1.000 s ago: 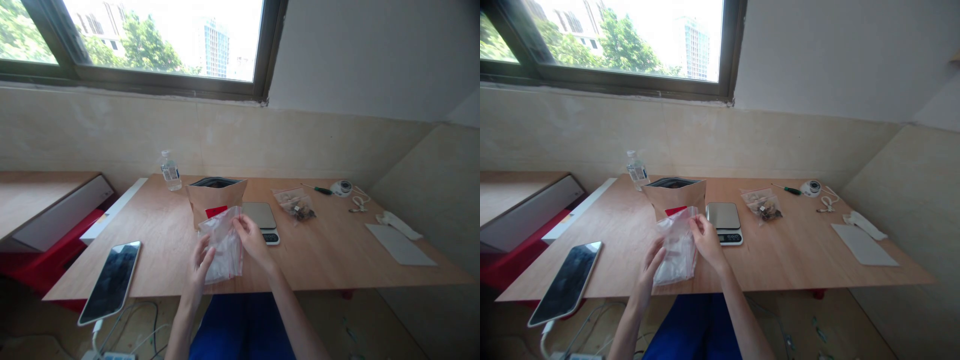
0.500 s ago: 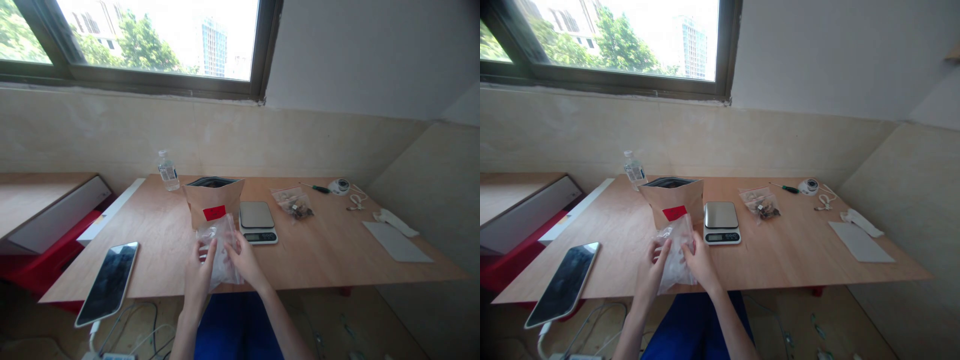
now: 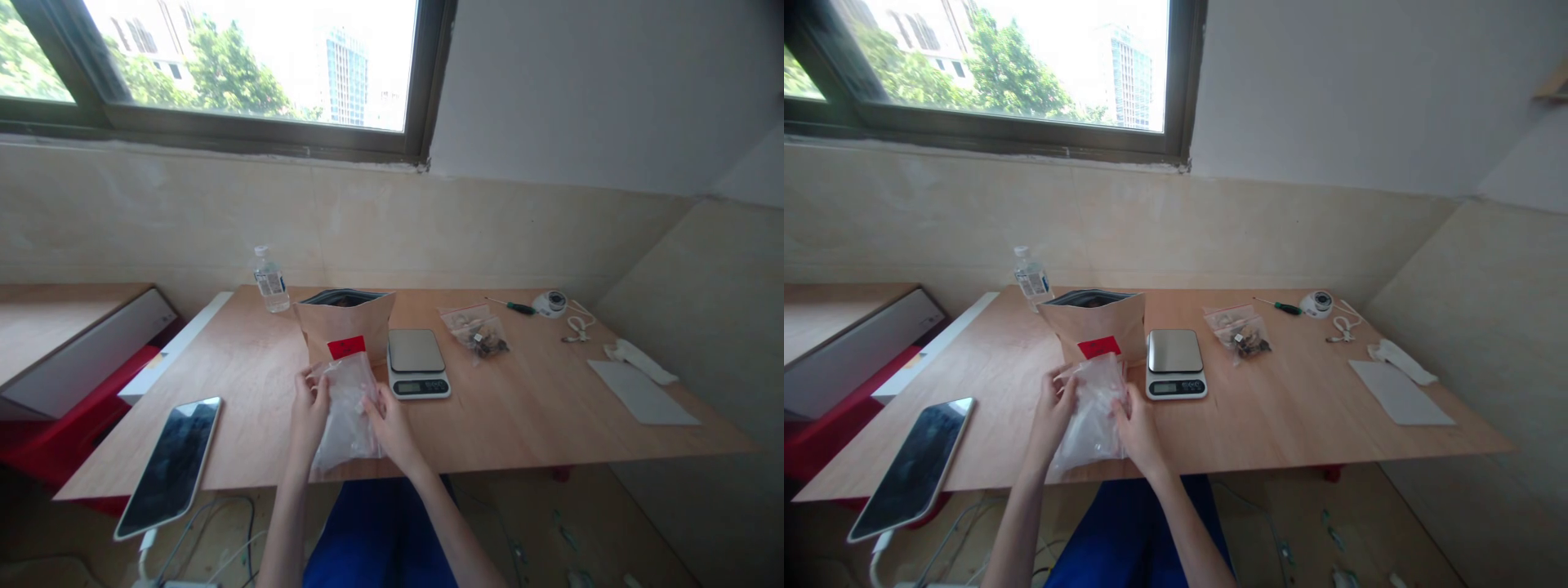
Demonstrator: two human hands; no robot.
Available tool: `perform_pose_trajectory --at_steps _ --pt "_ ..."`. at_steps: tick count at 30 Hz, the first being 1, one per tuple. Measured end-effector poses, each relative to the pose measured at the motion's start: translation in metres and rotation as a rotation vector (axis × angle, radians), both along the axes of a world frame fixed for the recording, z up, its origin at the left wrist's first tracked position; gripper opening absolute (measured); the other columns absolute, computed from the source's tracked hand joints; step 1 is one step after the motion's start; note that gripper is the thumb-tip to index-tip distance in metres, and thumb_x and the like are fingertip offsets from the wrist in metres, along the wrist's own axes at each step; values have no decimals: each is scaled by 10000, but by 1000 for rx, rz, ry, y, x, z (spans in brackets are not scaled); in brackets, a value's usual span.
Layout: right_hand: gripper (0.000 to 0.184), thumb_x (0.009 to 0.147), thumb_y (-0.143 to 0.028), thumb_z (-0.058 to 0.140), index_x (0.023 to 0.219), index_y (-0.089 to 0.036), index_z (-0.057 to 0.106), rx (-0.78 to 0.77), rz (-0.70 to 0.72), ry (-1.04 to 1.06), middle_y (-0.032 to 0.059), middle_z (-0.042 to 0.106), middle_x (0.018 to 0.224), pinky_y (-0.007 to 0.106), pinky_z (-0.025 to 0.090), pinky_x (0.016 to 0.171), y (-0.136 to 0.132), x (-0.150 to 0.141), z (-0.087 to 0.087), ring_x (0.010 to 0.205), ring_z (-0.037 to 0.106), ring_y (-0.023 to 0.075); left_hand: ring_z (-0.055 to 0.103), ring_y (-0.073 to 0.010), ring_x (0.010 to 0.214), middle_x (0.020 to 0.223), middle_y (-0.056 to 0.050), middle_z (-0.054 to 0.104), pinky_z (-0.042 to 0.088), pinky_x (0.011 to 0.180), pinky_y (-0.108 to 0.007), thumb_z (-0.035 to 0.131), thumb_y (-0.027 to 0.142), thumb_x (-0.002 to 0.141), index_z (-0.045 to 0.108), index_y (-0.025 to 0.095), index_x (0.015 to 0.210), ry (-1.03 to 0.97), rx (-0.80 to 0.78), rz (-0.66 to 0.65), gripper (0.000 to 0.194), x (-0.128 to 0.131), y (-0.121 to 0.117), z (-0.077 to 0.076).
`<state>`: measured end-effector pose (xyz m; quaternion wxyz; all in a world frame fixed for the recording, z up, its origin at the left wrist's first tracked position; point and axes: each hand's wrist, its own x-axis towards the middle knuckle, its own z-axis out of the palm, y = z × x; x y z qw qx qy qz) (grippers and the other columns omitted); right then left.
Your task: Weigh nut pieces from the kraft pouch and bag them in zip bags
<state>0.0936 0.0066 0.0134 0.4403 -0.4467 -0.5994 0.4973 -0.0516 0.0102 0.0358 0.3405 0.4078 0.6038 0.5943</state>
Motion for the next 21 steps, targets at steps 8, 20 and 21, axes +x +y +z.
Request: perform_pose_trajectory --at_steps 8,20,21 --pt "258 905 -292 401 1101 -186 530 420 -392 -358 119 550 1065 407 441 875 32 59 5 970 531 224 540 -251 960 1190 -162 491 459 819 -435 563 397 798 464 149 1184 522 219 290 470 -11 -1 -5" --pt "555 701 -202 558 1226 -49 461 400 -856 -825 257 437 1231 491 330 967 121 193 -52 1166 414 358 352 -276 1336 1443 -57 417 268 1072 -475 457 425 888 499 356 1295 1203 -183 -363 415 21 -15 -19" --pt "532 714 -202 535 1221 -55 469 404 -842 -799 242 473 1191 469 352 949 121 196 -54 1133 445 338 318 -287 1355 1471 -65 369 258 1073 -485 450 452 885 445 366 1340 1212 -234 -373 462 20 -13 -24"
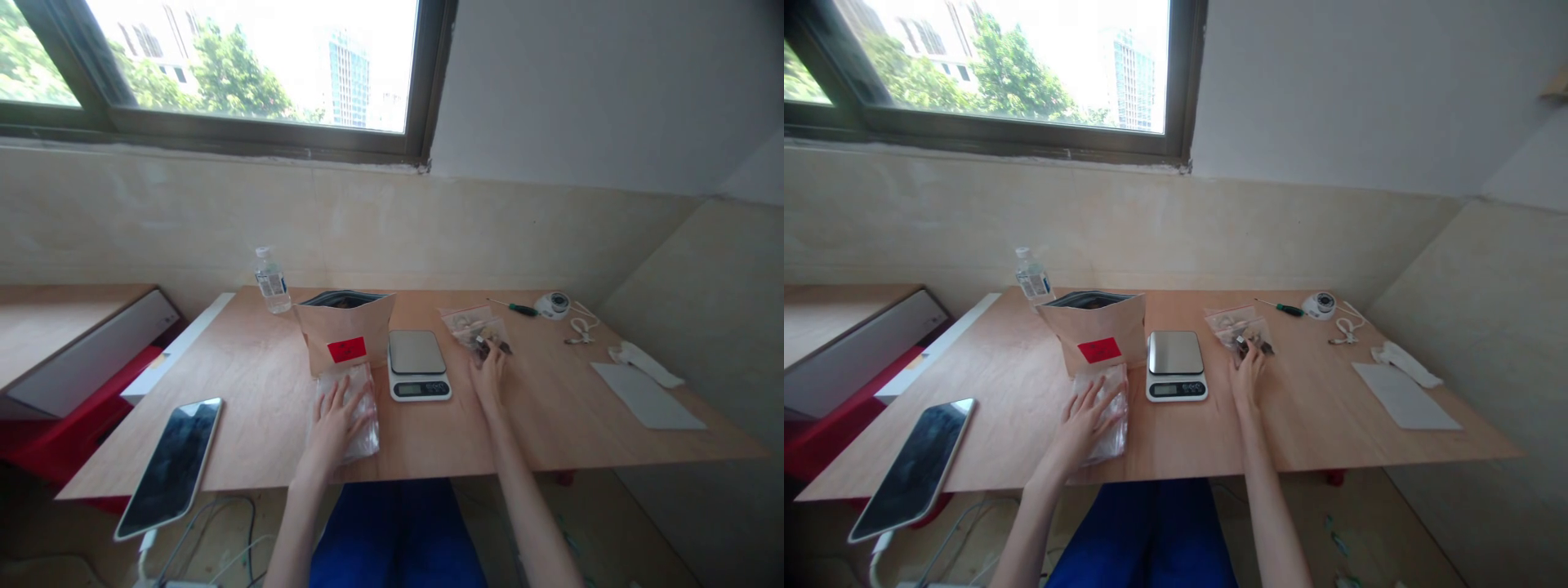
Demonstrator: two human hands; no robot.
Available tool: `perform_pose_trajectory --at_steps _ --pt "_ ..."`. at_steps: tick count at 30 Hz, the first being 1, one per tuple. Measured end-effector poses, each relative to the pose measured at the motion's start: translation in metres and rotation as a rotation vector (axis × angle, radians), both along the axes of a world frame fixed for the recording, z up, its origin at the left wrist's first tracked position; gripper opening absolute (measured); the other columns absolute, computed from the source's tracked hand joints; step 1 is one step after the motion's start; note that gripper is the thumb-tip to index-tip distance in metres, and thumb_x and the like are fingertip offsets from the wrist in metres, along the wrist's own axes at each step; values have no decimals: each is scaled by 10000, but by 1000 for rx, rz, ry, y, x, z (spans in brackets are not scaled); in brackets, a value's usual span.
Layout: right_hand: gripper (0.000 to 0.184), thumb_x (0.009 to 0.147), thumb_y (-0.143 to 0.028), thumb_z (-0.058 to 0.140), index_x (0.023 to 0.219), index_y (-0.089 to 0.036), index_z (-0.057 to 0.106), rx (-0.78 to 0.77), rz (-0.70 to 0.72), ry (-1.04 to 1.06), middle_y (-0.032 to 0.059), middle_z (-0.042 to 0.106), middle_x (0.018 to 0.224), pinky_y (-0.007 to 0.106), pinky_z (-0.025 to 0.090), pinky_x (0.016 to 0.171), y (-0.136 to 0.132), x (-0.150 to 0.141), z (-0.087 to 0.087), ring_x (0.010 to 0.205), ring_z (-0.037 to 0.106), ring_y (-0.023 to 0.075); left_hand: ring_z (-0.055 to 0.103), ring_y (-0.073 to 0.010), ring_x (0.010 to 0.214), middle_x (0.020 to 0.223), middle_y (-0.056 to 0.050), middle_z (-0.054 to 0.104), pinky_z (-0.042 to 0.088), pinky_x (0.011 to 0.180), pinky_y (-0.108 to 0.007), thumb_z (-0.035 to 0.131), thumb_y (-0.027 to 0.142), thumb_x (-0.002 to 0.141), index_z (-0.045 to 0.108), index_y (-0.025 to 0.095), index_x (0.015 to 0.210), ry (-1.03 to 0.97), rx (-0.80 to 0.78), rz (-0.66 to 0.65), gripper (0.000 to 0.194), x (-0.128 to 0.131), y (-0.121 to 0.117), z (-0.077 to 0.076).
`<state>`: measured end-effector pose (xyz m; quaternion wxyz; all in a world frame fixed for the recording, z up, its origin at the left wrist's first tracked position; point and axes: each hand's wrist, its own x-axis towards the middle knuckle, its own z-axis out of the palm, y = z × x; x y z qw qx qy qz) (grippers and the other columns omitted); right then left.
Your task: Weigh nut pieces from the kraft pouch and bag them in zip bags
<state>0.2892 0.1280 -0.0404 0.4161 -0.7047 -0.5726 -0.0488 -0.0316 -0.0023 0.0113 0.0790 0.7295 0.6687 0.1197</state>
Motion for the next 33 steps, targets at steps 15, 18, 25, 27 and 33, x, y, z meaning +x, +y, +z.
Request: perform_pose_trajectory --at_steps 15,18,25,27,33 --pt "314 751 -323 572 1017 -159 606 195 37 487 85 624 940 355 445 797 -94 -19 66 822 566 196 359 -250 1333 1436 -74 424 217 1091 -491 523 372 859 519 323 1270 -252 19 -81 414 -23 16 -19" --pt "346 744 -339 616 1048 -176 596 214 120 706 48 593 892 318 467 762 -131 -40 96 805 570 172 435 -232 1274 1362 -85 507 242 1084 -478 465 336 891 536 267 1233 -346 112 -50 355 -18 13 -6" --pt "386 719 -340 697 1068 -227 576 124 434 1128 -30 541 808 221 486 607 -153 -88 135 654 593 103 531 -185 1085 1191 -63 577 406 924 -325 400 368 922 527 246 1177 -858 12 -312 310 37 -24 52" --pt "394 701 -345 715 1047 -218 576 119 444 1229 -30 544 806 219 495 585 -152 -99 135 638 587 98 561 -156 860 959 -38 608 439 768 -273 406 390 917 568 205 994 -948 -74 -315 258 45 -31 58" --pt "461 622 -352 775 1004 -198 566 56 329 1425 -28 574 818 205 509 586 -147 -112 127 640 592 92 392 -97 611 666 37 415 324 560 -219 380 441 915 438 183 710 -984 -259 -337 334 42 -38 58"
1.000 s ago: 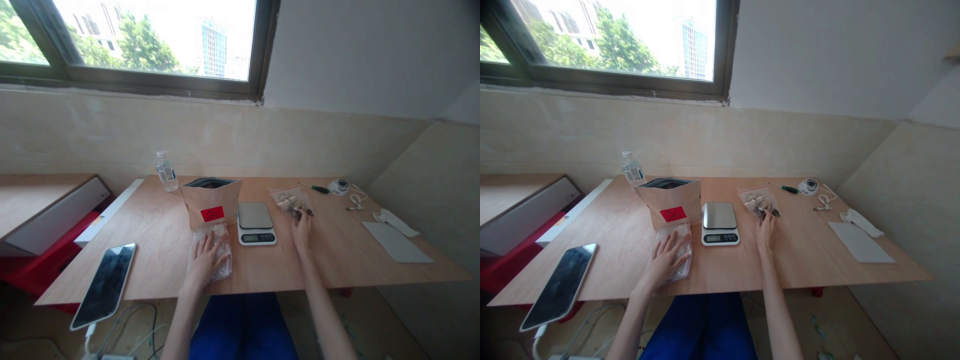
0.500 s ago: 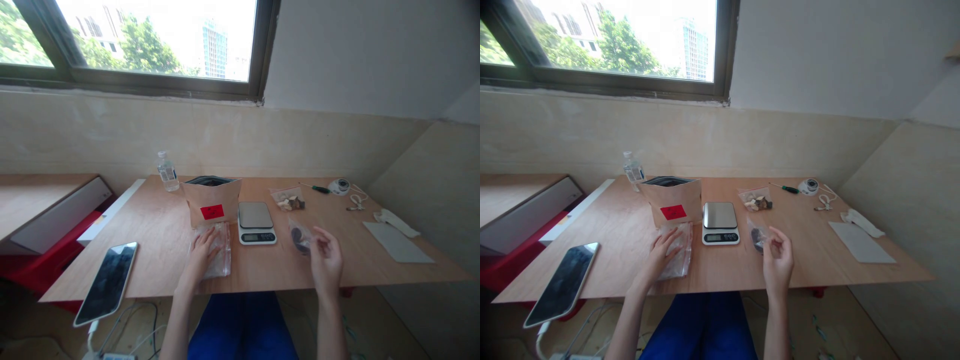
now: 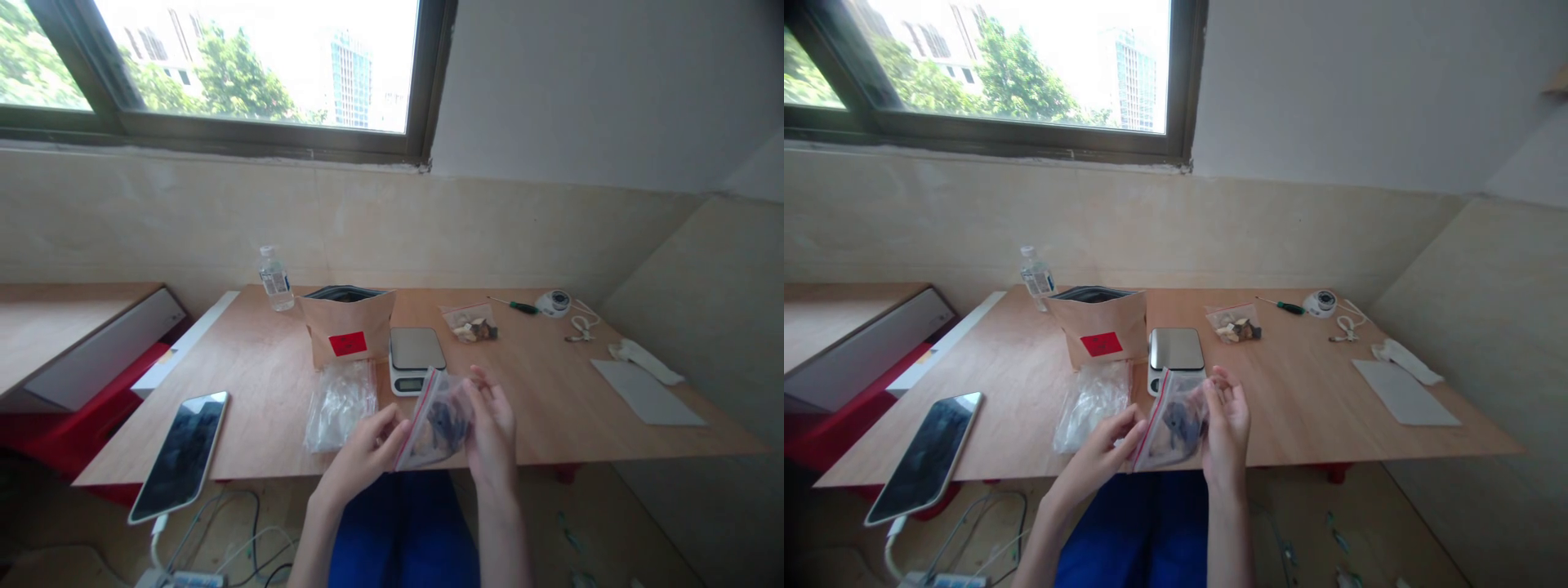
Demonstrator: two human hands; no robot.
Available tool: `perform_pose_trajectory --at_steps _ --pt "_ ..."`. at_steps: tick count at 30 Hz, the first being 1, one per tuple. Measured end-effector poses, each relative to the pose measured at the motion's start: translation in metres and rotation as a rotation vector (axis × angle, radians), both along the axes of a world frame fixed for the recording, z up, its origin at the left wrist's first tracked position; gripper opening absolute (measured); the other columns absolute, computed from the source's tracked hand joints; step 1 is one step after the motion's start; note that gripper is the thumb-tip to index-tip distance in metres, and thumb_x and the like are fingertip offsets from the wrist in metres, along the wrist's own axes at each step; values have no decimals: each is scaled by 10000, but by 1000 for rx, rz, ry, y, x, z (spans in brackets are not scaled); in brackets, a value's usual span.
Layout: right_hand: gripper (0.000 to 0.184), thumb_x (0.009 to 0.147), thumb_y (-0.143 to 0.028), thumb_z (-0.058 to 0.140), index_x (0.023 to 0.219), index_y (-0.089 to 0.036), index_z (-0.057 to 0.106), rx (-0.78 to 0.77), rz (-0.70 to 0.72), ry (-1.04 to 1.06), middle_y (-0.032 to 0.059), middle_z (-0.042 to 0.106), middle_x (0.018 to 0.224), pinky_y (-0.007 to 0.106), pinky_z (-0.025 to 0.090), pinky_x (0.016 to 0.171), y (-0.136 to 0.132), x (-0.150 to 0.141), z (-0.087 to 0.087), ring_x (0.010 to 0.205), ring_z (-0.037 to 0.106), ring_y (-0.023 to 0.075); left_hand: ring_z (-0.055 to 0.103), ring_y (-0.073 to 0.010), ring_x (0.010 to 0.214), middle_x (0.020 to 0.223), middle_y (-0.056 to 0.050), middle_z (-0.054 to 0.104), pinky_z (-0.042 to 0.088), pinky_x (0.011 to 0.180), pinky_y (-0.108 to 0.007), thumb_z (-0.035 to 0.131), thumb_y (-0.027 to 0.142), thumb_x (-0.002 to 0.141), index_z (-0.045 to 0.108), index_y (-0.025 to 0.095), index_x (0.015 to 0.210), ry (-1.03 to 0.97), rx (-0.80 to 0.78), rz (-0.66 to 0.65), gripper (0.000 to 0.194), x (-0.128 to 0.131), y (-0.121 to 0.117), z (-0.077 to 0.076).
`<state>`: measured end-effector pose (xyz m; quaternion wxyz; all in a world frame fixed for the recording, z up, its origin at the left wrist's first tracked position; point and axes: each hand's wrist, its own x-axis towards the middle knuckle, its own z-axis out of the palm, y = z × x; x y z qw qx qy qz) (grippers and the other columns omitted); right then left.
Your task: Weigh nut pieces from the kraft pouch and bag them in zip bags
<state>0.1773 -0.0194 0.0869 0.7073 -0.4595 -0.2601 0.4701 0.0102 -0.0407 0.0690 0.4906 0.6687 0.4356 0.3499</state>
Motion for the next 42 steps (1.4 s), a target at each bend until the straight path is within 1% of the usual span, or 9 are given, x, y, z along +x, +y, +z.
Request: perform_pose_trajectory --at_steps 5,11,14,18,26,31,35,40,42 --pt "494 679 -435 711 1068 -185 537 -45 16 -74 30 626 896 268 525 658 6 -7 -12 756 635 156 359 -98 612 672 41 376 313 563 -222 384 434 915 407 192 722 -109 -41 -38 310 5 -6 2" --pt "392 809 -464 564 1076 -181 518 17 -210 -533 103 585 1083 346 475 844 1 -16 -16 971 578 203 396 -105 644 704 30 411 368 632 -221 393 422 917 450 197 777 -302 -15 178 271 14 -5 0" --pt "265 860 -422 511 985 -195 567 95 20 -713 68 609 988 323 466 813 -11 -21 -4 887 579 186 411 -100 623 684 32 421 379 612 -213 431 435 900 459 195 758 -388 20 300 280 18 -1 3" --pt "192 864 -359 535 967 -210 597 181 317 -837 37 610 907 297 466 787 -23 -29 11 846 579 174 439 -93 582 653 38 450 378 561 -204 484 413 880 470 192 753 -478 13 315 256 20 0 8" --pt "92 849 -272 560 819 -202 612 259 409 -884 38 624 878 270 478 767 -23 -30 14 854 602 172 474 -101 596 638 36 463 388 584 -215 482 388 886 485 185 732 -420 25 314 255 13 -2 4" --pt "173 837 -226 531 673 -197 578 244 323 -911 16 633 737 266 477 705 -24 -32 12 733 611 163 459 -99 583 648 34 460 376 564 -217 458 387 897 484 187 744 -328 61 311 253 15 -4 3" --pt "150 827 -265 542 711 -195 607 171 209 -888 12 647 704 266 483 660 -24 -34 6 680 614 165 467 -103 589 668 26 473 377 562 -219 449 391 898 492 188 763 -263 78 274 247 17 -4 3" --pt "183 778 -354 605 768 -172 587 22 -220 -666 51 680 748 287 512 633 -16 -18 -1 669 635 180 421 -99 545 602 33 422 345 530 -217 454 408 888 445 192 671 -214 158 434 307 13 -7 -1" --pt "203 770 -368 614 759 -175 549 38 -309 -561 58 683 752 294 524 641 -13 -10 0 661 648 175 430 -101 548 598 28 439 352 539 -221 465 404 884 457 189 660 -203 155 404 311 11 -8 -2"
